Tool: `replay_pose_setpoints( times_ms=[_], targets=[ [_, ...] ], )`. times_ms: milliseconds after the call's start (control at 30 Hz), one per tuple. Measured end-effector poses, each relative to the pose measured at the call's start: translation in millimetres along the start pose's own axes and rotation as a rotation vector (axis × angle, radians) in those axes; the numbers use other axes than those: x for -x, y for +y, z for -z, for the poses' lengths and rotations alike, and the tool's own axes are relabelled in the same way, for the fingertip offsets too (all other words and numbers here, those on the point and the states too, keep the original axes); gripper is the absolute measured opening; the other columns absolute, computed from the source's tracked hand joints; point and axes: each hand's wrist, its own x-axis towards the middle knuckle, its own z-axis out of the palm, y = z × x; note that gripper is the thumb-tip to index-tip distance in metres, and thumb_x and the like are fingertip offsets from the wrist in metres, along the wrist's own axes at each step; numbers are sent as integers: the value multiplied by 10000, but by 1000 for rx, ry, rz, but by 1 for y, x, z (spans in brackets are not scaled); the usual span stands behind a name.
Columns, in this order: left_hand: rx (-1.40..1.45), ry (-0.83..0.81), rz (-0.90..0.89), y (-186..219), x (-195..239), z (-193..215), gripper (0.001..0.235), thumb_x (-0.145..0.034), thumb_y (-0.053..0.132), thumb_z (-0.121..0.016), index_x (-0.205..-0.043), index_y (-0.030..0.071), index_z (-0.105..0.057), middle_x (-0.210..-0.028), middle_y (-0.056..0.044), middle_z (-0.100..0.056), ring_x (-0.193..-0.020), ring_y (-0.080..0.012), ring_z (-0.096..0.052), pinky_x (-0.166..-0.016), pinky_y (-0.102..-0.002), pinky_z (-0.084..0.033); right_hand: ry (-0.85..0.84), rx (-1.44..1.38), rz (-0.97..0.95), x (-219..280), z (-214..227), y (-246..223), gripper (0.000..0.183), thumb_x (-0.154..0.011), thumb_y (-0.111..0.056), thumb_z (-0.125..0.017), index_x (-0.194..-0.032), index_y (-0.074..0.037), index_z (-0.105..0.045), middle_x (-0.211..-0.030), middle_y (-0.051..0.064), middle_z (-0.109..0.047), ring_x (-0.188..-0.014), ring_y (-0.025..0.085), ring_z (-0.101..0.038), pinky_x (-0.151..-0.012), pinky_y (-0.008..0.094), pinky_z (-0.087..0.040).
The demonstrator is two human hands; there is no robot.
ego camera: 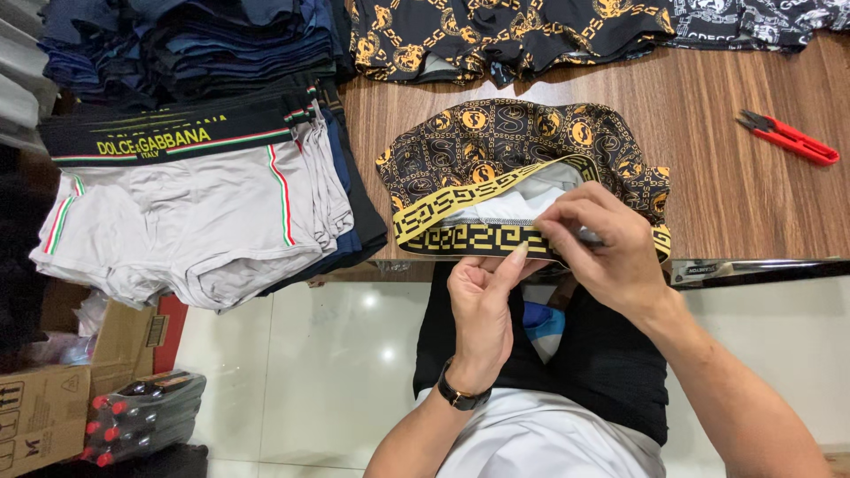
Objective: The person uses red-handled pliers to snip loose threads and trim the elastic waistband of a pair of patterned boxer briefs. The person repeatedly repositions the garment and continues trimming along the waistband and leg openings.
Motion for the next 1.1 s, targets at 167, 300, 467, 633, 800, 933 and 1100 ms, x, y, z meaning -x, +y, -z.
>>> replay_pose_setpoints(
  times_ms=[167, 300, 467, 633, 800, 933, 1100],
  targets=[
    [34, -35, 4, 6, 1, 3, 198, -995, -7, -590, -1191, -30, -576, -1160, -128, -711, -1048, -205, -724, -986, -396, -602, -50, -27, -41, 1, -2, 8, 74, -977, -18, -689, -1010, 34, -648, -946, 102, -632, -837, 185, -639, -746, 290, -512],
    [86, 143, -90, 4, -1, 7, 227, -993, 45, -609, -1213, 0, -579, -1147, -82, -693, -1049, -146, -677, -991, -337, -553, -56, -69, -102, 6, -3, 12, 85, -984, -36, -671, -1019, 33, -635, -926, 90, -622, -809, 178, -623, -723, 282, -499],
    [5, 191, -203, 0, -5, 21, 140, -1022, 42, -660, -1145, -22, -637, -1121, -80, -703, -1027, -103, -641, -971, -278, -504, -74, -73, -87, 13, -1, 18, 89, -996, -47, -662, -1022, 31, -630, -932, 82, -620, -832, 180, -621, -746, 284, -495],
    [-82, 220, -245, 2, -5, 31, 89, -987, 4, -707, -1066, -1, -667, -1066, -51, -723, -962, -72, -642, -914, -241, -508, -101, -54, -100, 10, 1, 11, 72, -976, -29, -679, -1010, 25, -645, -938, 82, -646, -857, 175, -638, -769, 292, -502],
    [-95, 236, -235, 5, -6, 35, 72, -977, 4, -718, -1039, 7, -684, -1031, -42, -732, -922, -62, -648, -877, -227, -516, -34, -53, 23, 8, -2, -12, 109, -911, -38, -742, -1016, -16, -718, -966, 89, -690, -849, 180, -678, -734, 295, -529],
    [-78, 232, -238, 7, -7, 35, 71, -979, 8, -721, -1040, 7, -686, -1032, -43, -734, -922, -63, -649, -870, -223, -514, -29, 21, 202, 1, -16, -24, 174, -863, -34, -779, -1033, -32, -741, -937, 93, -698, -787, 222, -683, -669, 320, -519],
    [-126, 240, -222, 10, -3, 34, 71, -964, 13, -729, -1026, 7, -695, -1027, -45, -743, -911, -60, -656, -855, -220, -516, 22, 172, 290, -9, -31, -32, 155, -852, -54, -803, -993, -29, -741, -901, 89, -695, -761, 258, -671, -649, 370, -510]
  ],
)
